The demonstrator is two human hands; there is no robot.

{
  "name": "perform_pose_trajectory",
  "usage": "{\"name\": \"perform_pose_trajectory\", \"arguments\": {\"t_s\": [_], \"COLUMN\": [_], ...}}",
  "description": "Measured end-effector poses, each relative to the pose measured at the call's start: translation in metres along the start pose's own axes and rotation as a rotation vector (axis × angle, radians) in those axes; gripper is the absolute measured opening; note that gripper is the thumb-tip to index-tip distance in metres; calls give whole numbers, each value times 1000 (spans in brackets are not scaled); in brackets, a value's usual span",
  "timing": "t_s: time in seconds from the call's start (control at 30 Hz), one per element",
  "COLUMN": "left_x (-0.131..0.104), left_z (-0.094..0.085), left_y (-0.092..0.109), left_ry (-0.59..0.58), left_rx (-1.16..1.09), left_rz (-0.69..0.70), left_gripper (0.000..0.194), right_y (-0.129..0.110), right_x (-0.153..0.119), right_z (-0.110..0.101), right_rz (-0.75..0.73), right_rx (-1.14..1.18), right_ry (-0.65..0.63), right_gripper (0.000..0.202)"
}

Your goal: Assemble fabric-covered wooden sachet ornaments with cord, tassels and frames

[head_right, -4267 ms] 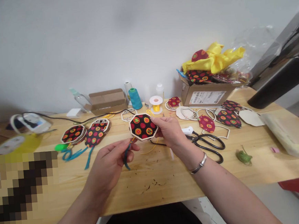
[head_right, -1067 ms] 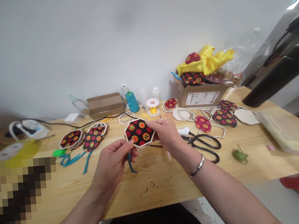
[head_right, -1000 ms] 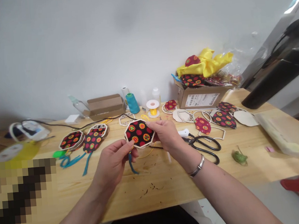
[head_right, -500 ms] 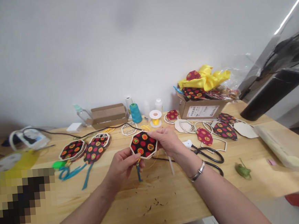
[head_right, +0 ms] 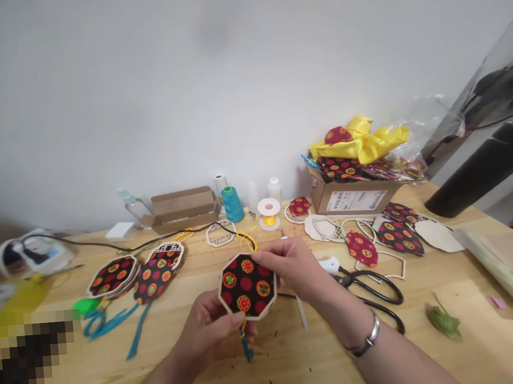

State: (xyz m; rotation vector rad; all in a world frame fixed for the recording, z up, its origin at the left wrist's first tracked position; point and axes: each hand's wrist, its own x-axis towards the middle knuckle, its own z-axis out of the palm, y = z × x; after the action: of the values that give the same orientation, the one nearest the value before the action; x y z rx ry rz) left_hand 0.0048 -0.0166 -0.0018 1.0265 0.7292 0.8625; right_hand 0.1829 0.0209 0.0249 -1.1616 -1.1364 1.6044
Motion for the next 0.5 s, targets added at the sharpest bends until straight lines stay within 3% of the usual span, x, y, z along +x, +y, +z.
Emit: {"name": "perform_pose_trajectory", "arguments": {"t_s": [0.33,0.5], "left_x": [-6,-7], "left_z": [1,8], "left_y": [-4,-7], "left_ry": [-84,-50], "left_rx": [219,246], "left_rz": [13,-24], "left_gripper": [20,14], "right_y": [-2,-7], "right_x": [-7,-10], "right_z": [0,4], "right_rz": [-78,-89], "right_rx": [-119,-149], "right_ry": [-52,-65], "right_gripper": [32,30]}}
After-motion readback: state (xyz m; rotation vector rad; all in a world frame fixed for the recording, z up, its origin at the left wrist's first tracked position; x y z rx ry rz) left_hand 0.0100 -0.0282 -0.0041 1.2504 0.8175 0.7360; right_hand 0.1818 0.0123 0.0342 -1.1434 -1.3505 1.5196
